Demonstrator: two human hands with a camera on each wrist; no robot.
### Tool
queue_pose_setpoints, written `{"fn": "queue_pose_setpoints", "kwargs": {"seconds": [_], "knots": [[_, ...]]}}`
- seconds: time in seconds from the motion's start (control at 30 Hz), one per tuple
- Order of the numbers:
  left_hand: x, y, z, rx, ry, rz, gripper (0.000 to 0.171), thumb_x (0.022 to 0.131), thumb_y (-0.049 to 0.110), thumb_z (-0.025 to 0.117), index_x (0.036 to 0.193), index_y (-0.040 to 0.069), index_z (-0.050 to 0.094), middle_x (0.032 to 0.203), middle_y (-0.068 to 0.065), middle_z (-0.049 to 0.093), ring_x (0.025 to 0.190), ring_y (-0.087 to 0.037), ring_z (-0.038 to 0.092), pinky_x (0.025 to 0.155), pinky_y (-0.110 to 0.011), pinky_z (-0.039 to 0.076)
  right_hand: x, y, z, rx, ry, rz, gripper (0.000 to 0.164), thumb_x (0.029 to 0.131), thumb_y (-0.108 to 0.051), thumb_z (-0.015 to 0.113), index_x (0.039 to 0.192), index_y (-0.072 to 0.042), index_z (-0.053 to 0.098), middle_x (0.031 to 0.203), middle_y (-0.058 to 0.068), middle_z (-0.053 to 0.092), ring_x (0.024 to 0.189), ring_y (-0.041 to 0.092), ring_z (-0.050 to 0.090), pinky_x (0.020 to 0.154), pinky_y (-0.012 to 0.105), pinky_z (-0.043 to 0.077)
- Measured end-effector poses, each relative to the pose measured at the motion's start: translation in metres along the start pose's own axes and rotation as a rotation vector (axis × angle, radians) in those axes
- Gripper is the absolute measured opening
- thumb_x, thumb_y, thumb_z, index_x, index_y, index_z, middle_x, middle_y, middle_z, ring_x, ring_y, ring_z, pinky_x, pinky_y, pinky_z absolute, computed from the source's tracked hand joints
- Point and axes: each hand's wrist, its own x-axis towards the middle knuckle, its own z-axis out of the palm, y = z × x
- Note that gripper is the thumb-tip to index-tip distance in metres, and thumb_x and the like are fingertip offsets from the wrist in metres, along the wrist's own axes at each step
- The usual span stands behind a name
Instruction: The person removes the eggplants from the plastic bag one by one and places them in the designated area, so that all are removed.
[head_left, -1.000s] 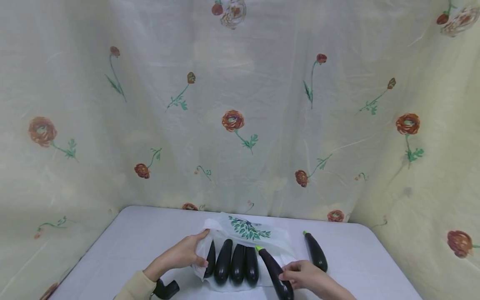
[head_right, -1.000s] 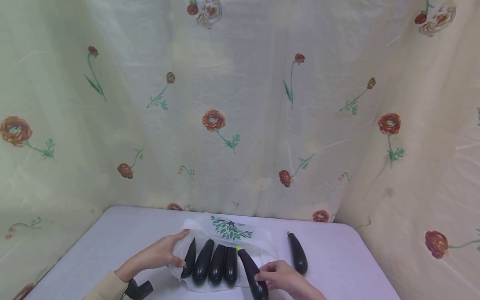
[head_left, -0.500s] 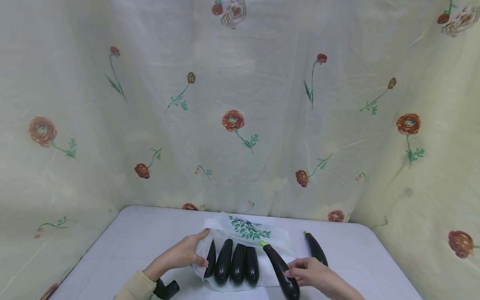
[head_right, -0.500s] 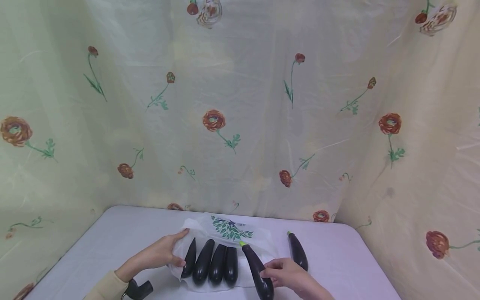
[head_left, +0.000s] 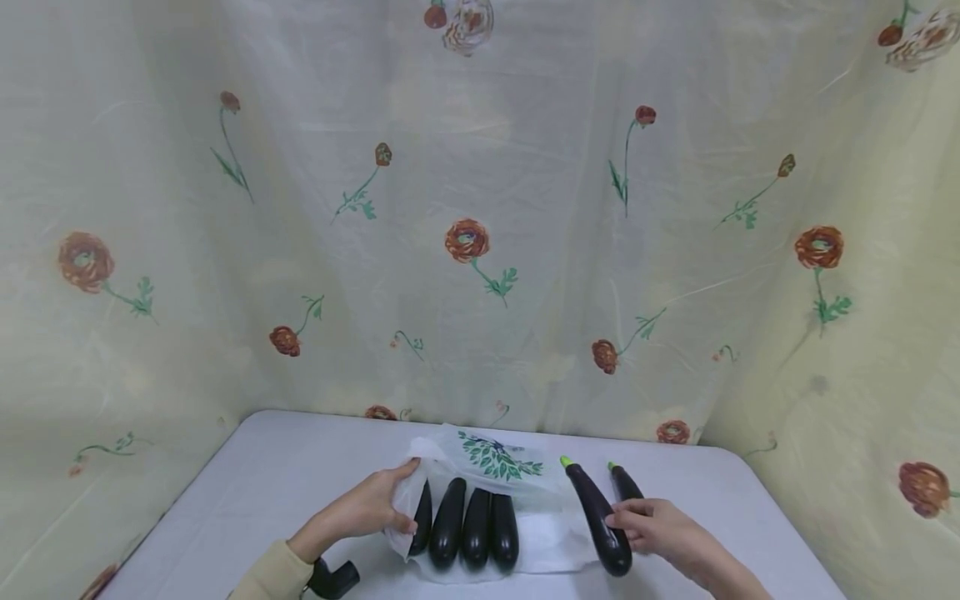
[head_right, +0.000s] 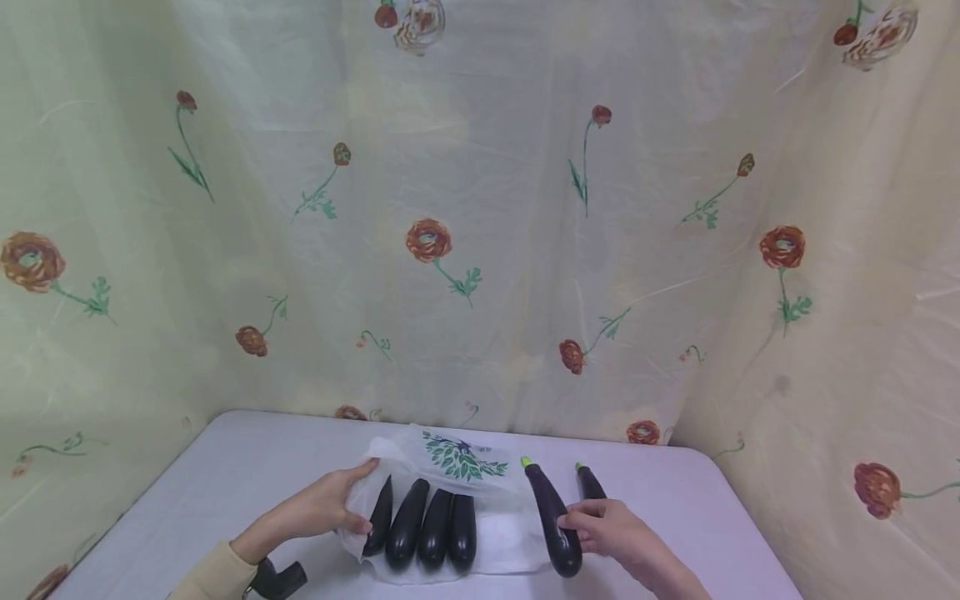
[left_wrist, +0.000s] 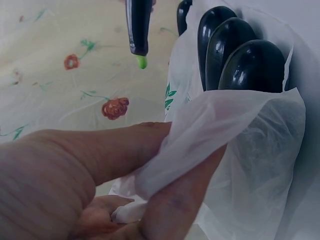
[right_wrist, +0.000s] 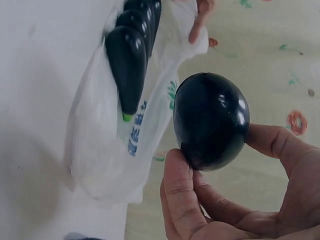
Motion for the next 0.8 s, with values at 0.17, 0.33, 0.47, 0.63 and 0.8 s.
{"fn": "queue_pose_setpoints", "kwargs": {"seconds": [0.17, 0.33, 0.47, 0.63, 0.8], "knots": [[0.001, -0.002, 0.001, 0.0, -0.011, -0.003, 0.095, 0.069, 0.008, 0.084, 0.147, -0.005, 0.032, 0.148, -0.028, 0.038, 0.113, -0.031, 0.053, 0.094, -0.054, 0.045, 0.004, 0.009, -0.012, 0.025, 0.014, 0.007, 0.059, 0.091, -0.023, 0.063, 0.126, 0.021, 0.047, 0.105, 0.012, 0.067, 0.092, 0.017, 0.063, 0.081, 0.033, 0.054], [0.002, -0.002, 0.001, 0.005, -0.013, -0.007, 0.095, 0.069, 0.009, 0.084, 0.147, -0.005, 0.032, 0.15, -0.028, 0.034, 0.121, -0.034, 0.05, 0.099, -0.055, 0.042, 0.008, 0.016, -0.022, 0.009, 0.067, 0.0, 0.062, 0.091, -0.024, 0.062, 0.127, 0.023, 0.044, 0.11, 0.018, 0.066, 0.095, 0.021, 0.065, 0.083, 0.034, 0.055], [0.001, -0.001, 0.001, 0.001, -0.013, -0.009, 0.094, 0.07, 0.009, 0.084, 0.147, -0.004, 0.032, 0.151, -0.028, 0.034, 0.126, -0.036, 0.047, 0.102, -0.056, 0.039, 0.012, 0.019, -0.029, -0.036, 0.126, 0.047, 0.063, 0.091, -0.027, 0.062, 0.128, 0.021, 0.045, 0.117, 0.028, 0.062, 0.102, 0.029, 0.065, 0.087, 0.04, 0.054], [0.0, -0.001, 0.002, 0.002, -0.009, -0.005, 0.094, 0.07, 0.009, 0.084, 0.147, -0.004, 0.032, 0.151, -0.028, 0.034, 0.126, -0.036, 0.047, 0.103, -0.057, 0.038, 0.013, 0.026, -0.04, 0.004, 0.153, 0.022, 0.06, 0.093, -0.025, 0.059, 0.127, 0.023, 0.045, 0.113, 0.023, 0.065, 0.096, 0.024, 0.065, 0.085, 0.035, 0.055], [0.0, -0.001, 0.002, 0.014, -0.011, -0.003, 0.093, 0.071, 0.009, 0.084, 0.147, -0.004, 0.032, 0.15, -0.027, 0.035, 0.127, -0.037, 0.047, 0.104, -0.057, 0.037, 0.016, 0.035, -0.053, 0.036, 0.172, 0.023, 0.062, 0.093, -0.025, 0.059, 0.127, 0.024, 0.043, 0.106, 0.018, 0.066, 0.092, 0.017, 0.063, 0.081, 0.03, 0.055]]}}
